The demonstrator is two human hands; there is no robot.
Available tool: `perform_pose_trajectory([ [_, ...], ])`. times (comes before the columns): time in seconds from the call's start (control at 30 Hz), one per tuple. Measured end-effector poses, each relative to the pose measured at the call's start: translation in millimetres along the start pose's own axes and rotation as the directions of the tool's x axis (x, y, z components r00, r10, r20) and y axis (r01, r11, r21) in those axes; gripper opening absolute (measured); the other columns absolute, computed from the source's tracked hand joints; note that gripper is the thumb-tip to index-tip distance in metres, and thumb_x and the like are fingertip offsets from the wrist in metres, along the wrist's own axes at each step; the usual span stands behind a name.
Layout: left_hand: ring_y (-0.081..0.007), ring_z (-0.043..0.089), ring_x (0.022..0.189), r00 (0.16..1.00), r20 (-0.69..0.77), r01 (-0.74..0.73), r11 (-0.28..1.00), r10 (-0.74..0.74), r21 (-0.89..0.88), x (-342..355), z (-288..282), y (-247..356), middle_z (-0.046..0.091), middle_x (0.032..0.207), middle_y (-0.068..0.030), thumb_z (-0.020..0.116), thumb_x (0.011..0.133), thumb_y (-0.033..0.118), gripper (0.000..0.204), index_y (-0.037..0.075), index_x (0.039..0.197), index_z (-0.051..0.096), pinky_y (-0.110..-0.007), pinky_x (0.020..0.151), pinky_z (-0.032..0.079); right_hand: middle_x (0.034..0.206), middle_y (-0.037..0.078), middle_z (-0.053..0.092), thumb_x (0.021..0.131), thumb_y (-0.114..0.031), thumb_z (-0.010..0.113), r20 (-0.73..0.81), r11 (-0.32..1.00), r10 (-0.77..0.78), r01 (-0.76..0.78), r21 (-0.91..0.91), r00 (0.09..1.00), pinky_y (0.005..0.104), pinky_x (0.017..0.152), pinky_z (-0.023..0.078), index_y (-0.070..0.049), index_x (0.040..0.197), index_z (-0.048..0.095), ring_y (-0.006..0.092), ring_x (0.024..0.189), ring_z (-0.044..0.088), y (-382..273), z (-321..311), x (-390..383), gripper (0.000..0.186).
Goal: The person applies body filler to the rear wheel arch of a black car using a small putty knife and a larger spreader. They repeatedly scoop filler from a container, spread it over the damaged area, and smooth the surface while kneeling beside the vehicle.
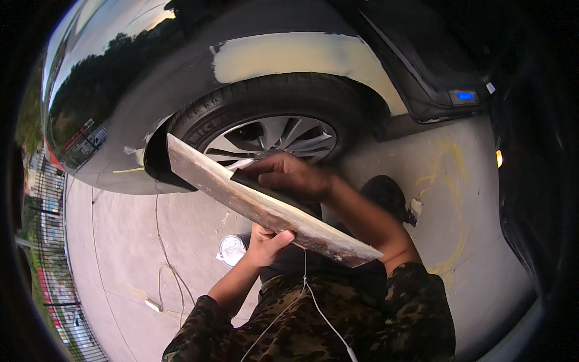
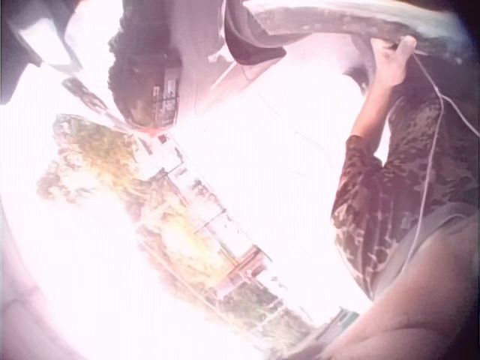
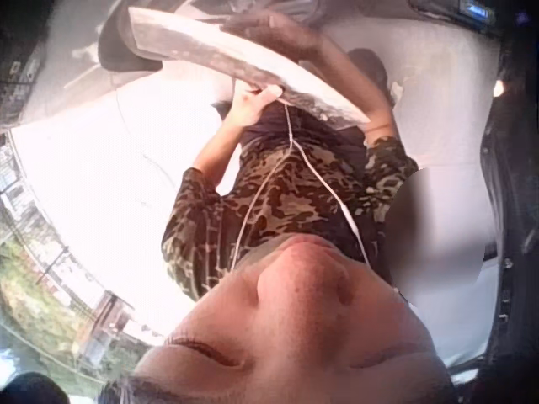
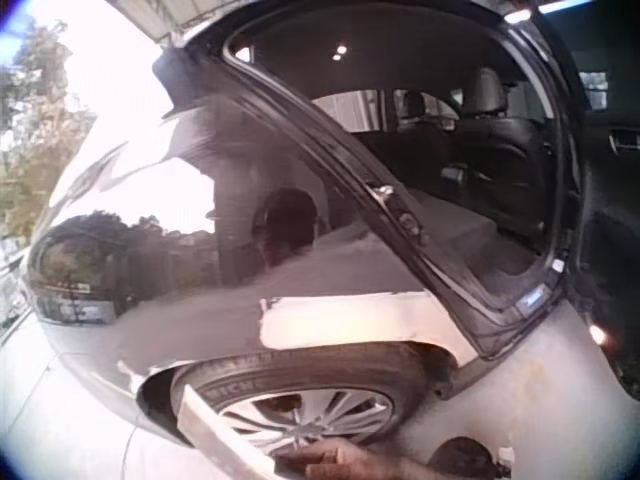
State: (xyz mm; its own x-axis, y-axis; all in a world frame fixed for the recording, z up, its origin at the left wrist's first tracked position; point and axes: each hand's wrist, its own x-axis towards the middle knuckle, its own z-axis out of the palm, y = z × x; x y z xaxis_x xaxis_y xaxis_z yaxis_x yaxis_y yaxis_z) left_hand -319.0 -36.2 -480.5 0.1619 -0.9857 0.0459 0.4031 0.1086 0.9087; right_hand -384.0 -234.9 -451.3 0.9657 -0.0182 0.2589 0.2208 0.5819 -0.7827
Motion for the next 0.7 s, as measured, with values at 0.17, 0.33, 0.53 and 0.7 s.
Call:
perform_pose_trajectory([
  [0.17, -0.0240, 0.070, 0.104, 0.996, 0.008, 0.088, 0.995, -0.088, -0.049, -13, -14, -1, 0.071, 0.118, -0.0146, 0.072, 0.096, 0.009, 0.039, -0.006, 0.130, 0.059, -0.042, 0.088, 0.061, 0.133, 0.013, 0.066, 0.097, -0.018, 0.071, 0.000, 0.957, 0.150, -0.145, -0.252, 0.989, 0.0332, 0.107, 0.046, 0.008, 0.141, 0.055, 0.0165, 0.123, 0.060, 7, -28, -23, 0.053],
  [0.33, -0.0292, 0.071, 0.102, 0.996, -0.087, 0.027, 0.999, -0.029, -0.026, -39, -40, -2, 0.071, 0.112, -0.0169, 0.073, 0.096, 0.011, 0.035, -0.008, 0.122, 0.062, -0.046, 0.083, 0.063, 0.093, -0.003, 0.063, 0.094, -0.019, 0.077, -0.309, 0.683, 0.281, -0.415, -0.601, 0.909, 0.0283, 0.076, 0.048, 0.003, 0.111, 0.064, 0.0062, 0.084, 0.054, 7, -44, -80, 0.030],
  [0.53, -0.0199, 0.069, 0.097, 0.960, -0.222, -0.159, 0.985, 0.168, 0.060, -50, -65, -3, 0.073, 0.107, -0.0099, 0.075, 0.093, 0.005, 0.023, -0.002, 0.114, 0.067, -0.037, 0.091, 0.054, 0.086, -0.006, 0.062, 0.104, -0.020, 0.064, -0.830, 0.639, -0.499, -0.541, -0.546, 0.249, 0.0251, 0.069, 0.045, 0.000, 0.095, 0.068, 0.0036, 0.078, 0.051, -27, -2, -126, 0.023],
  [0.7, -0.0179, 0.069, 0.097, 0.930, -0.287, -0.227, 0.973, 0.229, 0.040, -41, -78, 11, 0.074, 0.107, -0.0083, 0.076, 0.092, 0.007, 0.025, -0.001, 0.114, 0.069, -0.036, 0.093, 0.052, 0.105, 0.016, 0.073, 0.098, -0.006, 0.065, -0.140, 0.051, -0.986, -0.619, -0.784, 0.096, 0.0350, 0.083, 0.054, 0.007, 0.106, 0.071, 0.0291, 0.091, 0.070, -75, 27, -80, 0.016],
])
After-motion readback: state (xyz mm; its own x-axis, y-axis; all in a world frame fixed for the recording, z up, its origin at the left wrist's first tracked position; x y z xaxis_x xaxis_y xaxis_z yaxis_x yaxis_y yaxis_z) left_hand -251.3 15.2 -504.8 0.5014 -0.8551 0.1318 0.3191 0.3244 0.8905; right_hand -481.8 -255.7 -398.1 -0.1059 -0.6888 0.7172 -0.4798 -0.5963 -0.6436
